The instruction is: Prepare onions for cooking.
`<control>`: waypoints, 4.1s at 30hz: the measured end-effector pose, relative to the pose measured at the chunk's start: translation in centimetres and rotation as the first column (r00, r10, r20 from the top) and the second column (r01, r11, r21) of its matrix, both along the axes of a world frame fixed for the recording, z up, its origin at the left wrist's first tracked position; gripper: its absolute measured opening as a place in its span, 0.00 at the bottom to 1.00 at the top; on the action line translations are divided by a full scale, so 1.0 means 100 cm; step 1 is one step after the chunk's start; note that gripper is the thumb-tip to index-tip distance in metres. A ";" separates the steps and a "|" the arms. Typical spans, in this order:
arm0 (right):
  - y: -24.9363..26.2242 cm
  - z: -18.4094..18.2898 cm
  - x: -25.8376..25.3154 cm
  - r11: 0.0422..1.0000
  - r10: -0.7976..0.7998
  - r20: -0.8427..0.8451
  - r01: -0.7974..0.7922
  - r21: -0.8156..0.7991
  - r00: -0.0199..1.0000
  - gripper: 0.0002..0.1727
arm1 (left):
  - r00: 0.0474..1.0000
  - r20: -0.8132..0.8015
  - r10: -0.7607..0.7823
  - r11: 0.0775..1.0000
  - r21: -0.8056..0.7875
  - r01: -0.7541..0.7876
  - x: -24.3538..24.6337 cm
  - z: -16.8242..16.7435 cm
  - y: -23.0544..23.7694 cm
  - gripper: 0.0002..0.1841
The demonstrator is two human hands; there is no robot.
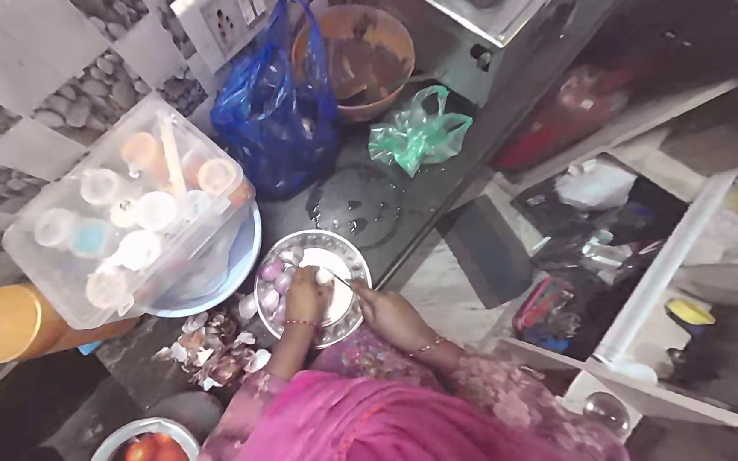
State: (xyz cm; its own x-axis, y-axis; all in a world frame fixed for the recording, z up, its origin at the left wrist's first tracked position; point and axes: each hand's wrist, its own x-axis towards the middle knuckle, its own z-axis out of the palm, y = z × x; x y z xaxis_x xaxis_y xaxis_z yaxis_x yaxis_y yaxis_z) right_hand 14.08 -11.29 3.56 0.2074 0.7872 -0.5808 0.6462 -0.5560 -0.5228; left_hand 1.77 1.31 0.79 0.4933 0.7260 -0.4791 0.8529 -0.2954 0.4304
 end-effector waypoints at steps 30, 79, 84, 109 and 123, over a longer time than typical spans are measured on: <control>0.030 0.001 -0.014 0.988 0.051 0.082 -0.038 -0.149 0.995 0.26 | 0.997 0.083 0.008 0.999 0.032 -0.011 -0.001 -0.007 -0.002 0.22; 0.039 -0.009 0.005 0.930 0.255 -0.375 -0.120 0.347 0.891 0.33 | 0.342 0.846 0.410 0.816 -0.508 0.277 -0.086 -0.009 -0.023 0.31; 0.036 -0.015 0.002 0.901 0.281 -0.396 -0.099 0.422 0.874 0.31 | 0.338 0.820 0.462 0.783 -0.556 0.280 -0.083 -0.009 -0.027 0.23; 0.031 -0.023 -0.003 0.873 0.288 -0.361 -0.088 0.480 0.887 0.32 | 0.373 0.522 0.767 0.501 -0.851 0.161 -0.070 0.009 -0.045 0.05; 0.027 -0.031 -0.011 0.933 0.167 -0.394 -0.016 0.359 0.904 0.26 | 0.372 0.430 0.822 0.435 -0.897 0.077 -0.063 -0.001 -0.045 0.12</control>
